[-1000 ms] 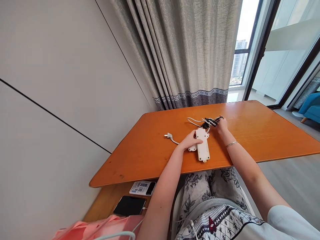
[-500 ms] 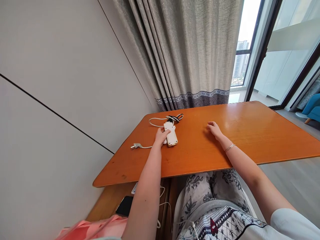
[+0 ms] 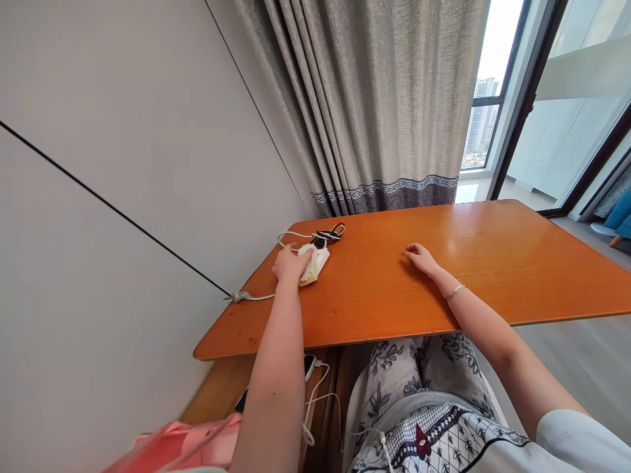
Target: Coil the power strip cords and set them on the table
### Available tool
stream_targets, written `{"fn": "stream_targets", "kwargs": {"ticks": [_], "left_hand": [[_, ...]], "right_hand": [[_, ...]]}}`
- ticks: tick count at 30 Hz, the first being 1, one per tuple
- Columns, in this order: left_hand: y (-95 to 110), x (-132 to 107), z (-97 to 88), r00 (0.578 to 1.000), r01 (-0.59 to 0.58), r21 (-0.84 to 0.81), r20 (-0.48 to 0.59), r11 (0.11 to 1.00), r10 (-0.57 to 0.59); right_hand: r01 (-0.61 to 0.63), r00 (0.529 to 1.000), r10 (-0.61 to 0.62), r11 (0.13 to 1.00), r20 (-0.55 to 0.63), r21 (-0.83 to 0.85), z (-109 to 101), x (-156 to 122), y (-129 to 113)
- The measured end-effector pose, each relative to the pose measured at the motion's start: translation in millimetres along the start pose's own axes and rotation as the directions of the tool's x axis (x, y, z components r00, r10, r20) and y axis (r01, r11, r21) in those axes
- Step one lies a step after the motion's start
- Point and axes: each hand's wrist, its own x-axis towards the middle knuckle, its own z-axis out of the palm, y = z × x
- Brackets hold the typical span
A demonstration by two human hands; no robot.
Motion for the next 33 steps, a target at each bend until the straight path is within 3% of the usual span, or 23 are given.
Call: {"fn": "stream_targets", "kwargs": {"ticks": [2, 5, 10, 16, 23, 29, 33], "left_hand": [[10, -6, 2.6, 0.991, -0.095, 0.125, 0.106, 0.988, 0.082], [12, -5, 5.1, 0.963, -0.134, 0.261, 0.261, 0.956, 0.064], [-1, 11, 0.3, 0.946, -0.098, 0.367, 0.323, 0.925, -0.028], [-2, 3, 12.0, 0.959, -0.139, 0.383, 0.281, 0.913, 0.028], [-8, -4, 25.0, 0.977, -0.087, 0.375, 0.212, 0.923, 0.006], [-7, -8, 31.8, 0.999, 0.038, 0.368, 0.003, 0.929, -0.042], [-6, -16, 42.2, 0.999, 0.026, 0.413, -0.036, 0.91, -0.012]], "right_hand": [[0.012, 1.0, -0.012, 0.999, 0.016, -0.036, 0, -1, 0], [0.036, 0.999, -0.032, 0.996, 0.044, -0.084, 0, -3, -1], [0.074, 0.993, -0.06, 0.987, 0.101, -0.143, 2, -4, 0], [0.103, 0.988, -0.076, 0.973, 0.134, -0.204, 3, -5, -1], [0.149, 0.978, -0.101, 0.949, 0.18, -0.278, 1, -11, -8], [0.168, 0.974, -0.101, 0.925, 0.203, -0.342, 1, -14, -13], [0.181, 0.971, -0.099, 0.901, 0.219, -0.394, 2, -16, -18]]}}
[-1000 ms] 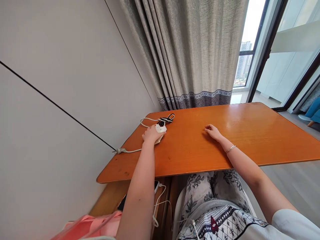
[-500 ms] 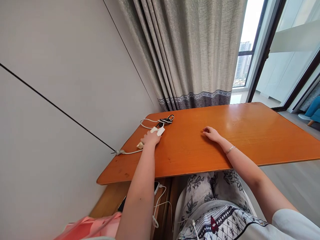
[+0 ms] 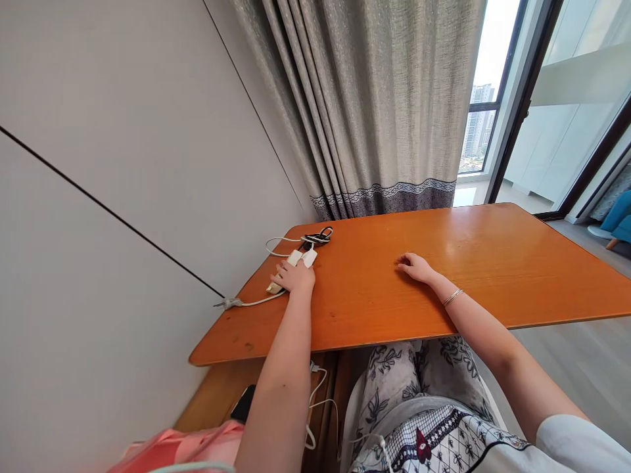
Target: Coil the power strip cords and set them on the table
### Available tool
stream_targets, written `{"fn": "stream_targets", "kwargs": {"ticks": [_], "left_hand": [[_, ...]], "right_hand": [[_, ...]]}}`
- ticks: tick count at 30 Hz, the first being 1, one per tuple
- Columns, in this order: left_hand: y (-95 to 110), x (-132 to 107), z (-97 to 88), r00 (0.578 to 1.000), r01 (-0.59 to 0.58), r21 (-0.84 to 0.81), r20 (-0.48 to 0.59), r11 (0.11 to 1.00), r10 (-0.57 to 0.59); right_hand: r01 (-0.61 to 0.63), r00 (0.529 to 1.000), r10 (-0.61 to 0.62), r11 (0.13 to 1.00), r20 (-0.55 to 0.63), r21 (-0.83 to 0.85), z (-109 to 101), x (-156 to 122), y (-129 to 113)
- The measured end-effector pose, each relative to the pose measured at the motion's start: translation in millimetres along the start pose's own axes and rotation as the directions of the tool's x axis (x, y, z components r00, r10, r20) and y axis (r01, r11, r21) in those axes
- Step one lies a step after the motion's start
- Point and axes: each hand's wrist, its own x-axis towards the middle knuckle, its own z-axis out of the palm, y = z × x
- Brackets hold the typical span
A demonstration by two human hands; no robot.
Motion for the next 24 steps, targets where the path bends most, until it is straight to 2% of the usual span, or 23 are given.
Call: {"fn": "stream_targets", "kwargs": {"ticks": [3, 5, 8, 9, 13, 15, 18, 21, 24], "left_hand": [[14, -7, 3.2, 1.0, -0.014, 0.047, 0.022, 0.999, 0.013], [31, -14, 2.5, 0.994, -0.111, 0.058, 0.022, 0.992, 0.11], [64, -29, -0.8, 0.96, -0.273, 0.028, 0.075, 0.962, 0.27], [76, -37, -1.6, 0.942, -0.317, 0.007, 0.115, 0.948, 0.315], [122, -77, 2.1, 0.825, -0.492, -0.12, 0.251, 0.862, 0.506], [136, -99, 7.2, 0.77, -0.562, -0.163, 0.256, 0.811, 0.585], [144, -122, 13.0, 0.725, -0.646, -0.168, 0.173, 0.745, 0.667], [141, -128, 13.6, 0.68, -0.697, -0.194, 0.127, 0.69, 0.722], [137, -126, 12.0, 0.676, -0.698, -0.211, 0.123, 0.684, 0.727]], "right_hand": [[0.012, 1.0, -0.011, 0.999, 0.009, -0.042, -1, -1, -3], [0.02, 1.0, -0.019, 0.997, 0.013, -0.07, -1, -2, -3], [0.036, 0.999, -0.034, 0.992, 0.019, -0.121, -2, -2, -4], [0.044, 0.999, -0.042, 0.989, 0.02, -0.14, -2, -3, -4], [0.082, 0.997, -0.079, 0.969, 0.026, -0.233, 0, -5, -4], [0.09, 0.996, -0.085, 0.954, 0.029, -0.287, 0, -6, -4], [0.081, 0.997, -0.073, 0.93, 0.038, -0.359, 1, -9, -3], [0.077, 0.996, -0.054, 0.91, 0.067, -0.406, 1, -11, -3], [0.084, 0.994, -0.043, 0.897, 0.104, -0.434, 1, -11, -2]]}}
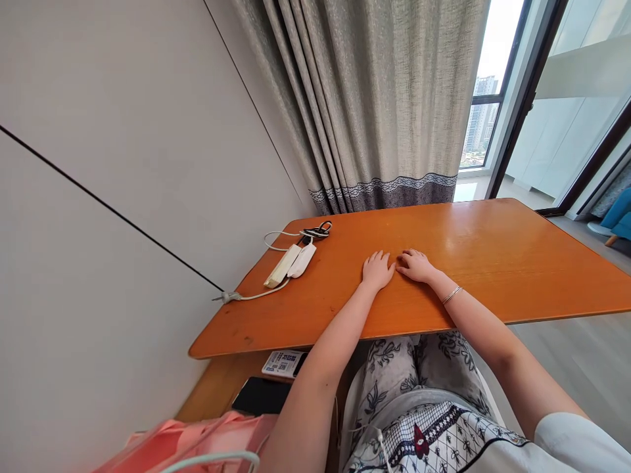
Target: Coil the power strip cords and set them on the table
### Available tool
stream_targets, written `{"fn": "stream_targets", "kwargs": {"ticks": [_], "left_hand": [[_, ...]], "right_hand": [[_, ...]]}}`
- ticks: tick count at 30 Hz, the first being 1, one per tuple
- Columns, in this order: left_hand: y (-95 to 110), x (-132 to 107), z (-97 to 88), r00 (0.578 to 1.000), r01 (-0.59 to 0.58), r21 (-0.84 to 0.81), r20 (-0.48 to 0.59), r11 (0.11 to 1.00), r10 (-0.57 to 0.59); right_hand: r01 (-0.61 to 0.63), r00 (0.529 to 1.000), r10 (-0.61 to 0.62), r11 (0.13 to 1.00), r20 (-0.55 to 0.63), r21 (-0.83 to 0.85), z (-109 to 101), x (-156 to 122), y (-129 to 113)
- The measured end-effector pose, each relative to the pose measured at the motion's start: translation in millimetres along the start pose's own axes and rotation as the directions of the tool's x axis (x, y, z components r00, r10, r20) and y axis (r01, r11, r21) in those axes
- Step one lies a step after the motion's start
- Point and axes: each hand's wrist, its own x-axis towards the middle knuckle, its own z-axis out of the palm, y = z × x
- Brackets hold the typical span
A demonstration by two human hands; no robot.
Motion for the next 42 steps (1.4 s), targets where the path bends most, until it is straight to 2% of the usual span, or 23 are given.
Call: {"fn": "stream_targets", "kwargs": {"ticks": [10, 42], "left_hand": [[-3.4, 2.0, 1.6, 1.0, 0.01, -0.032, -0.002, 0.999, -0.01], [-7.3, 2.2, 4.3, 1.0, 0.006, -0.064, 0.005, 0.998, -0.006]], "right_hand": [[0.016, 0.999, -0.014, 0.998, 0.03, -0.054, -2.0, -1.4, 1.7], [0.055, 0.998, -0.053, 0.996, 0.029, -0.069, -1.3, -2.6, 3.6]]}}
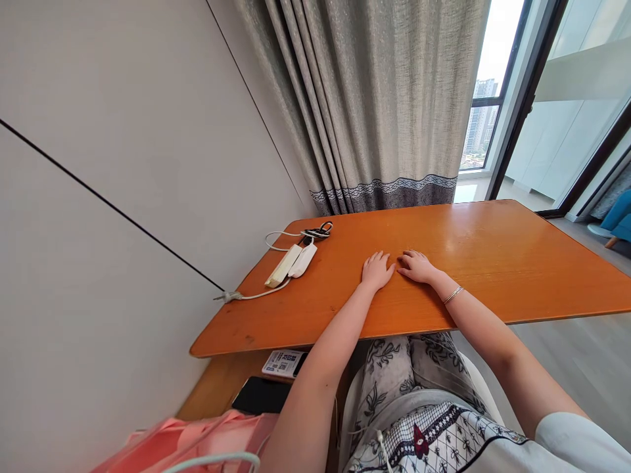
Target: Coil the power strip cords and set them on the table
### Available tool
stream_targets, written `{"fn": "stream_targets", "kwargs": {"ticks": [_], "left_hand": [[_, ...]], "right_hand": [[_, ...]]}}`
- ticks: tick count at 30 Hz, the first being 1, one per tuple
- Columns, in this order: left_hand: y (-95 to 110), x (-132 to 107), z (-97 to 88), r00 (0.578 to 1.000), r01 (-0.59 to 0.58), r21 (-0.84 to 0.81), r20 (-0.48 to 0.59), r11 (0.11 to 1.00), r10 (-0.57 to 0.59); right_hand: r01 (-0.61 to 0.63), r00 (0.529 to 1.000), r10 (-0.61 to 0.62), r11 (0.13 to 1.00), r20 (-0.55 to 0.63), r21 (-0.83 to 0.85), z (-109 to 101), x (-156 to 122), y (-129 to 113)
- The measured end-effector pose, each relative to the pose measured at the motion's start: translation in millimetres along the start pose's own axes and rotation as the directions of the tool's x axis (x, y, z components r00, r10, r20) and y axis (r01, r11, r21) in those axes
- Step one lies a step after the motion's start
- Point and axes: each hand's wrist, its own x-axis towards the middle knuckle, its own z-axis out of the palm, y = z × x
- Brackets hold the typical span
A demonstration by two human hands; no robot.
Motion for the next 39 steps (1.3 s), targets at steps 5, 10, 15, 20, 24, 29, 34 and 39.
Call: {"fn": "stream_targets", "kwargs": {"ticks": [5, 10, 15, 20, 24, 29, 34, 39], "left_hand": [[-1, 0, 1.6, 1.0, -0.001, -0.007, -0.005, 1.0, 0.001], [-1, 0, 1.5, 1.0, 0.001, -0.005, 0.002, 1.0, -0.001], [-4, 1, 0.4, 1.0, -0.008, -0.019, -0.006, 1.0, 0.008], [-26, 4, -10.8, 0.996, 0.05, -0.042, -0.068, 0.998, -0.053], [-59, 4, -30.0, 0.946, 0.213, -0.092, -0.229, 0.973, -0.229], [-104, -7, -51.6, 0.629, 0.522, -0.272, -0.518, 0.808, -0.58], [-135, -18, -54.5, 0.486, 0.673, -0.35, -0.455, 0.652, -0.746], [-147, -16, -48.2, 0.53, 0.724, -0.247, -0.397, 0.644, -0.749]], "right_hand": [[0.004, 1.0, -0.004, 1.0, -0.006, 0.0, 0, 0, 0], [0.008, 1.0, -0.008, 1.0, -0.014, 0.006, 1, 0, 0], [0.002, 1.0, -0.001, 1.0, -0.015, 0.013, 2, 1, 1], [-0.006, 1.0, 0.006, 1.0, 0.004, 0.017, 1, 1, 1], [-0.011, 1.0, 0.011, 1.0, 0.014, 0.023, -1, 1, 1], [-0.014, 1.0, 0.014, 1.0, 0.02, 0.027, 0, 1, 1], [-0.016, 1.0, 0.015, 1.0, 0.026, 0.025, -1, 0, 0], [-0.019, 0.999, 0.018, 1.0, 0.039, 0.024, -4, -1, -2]]}}
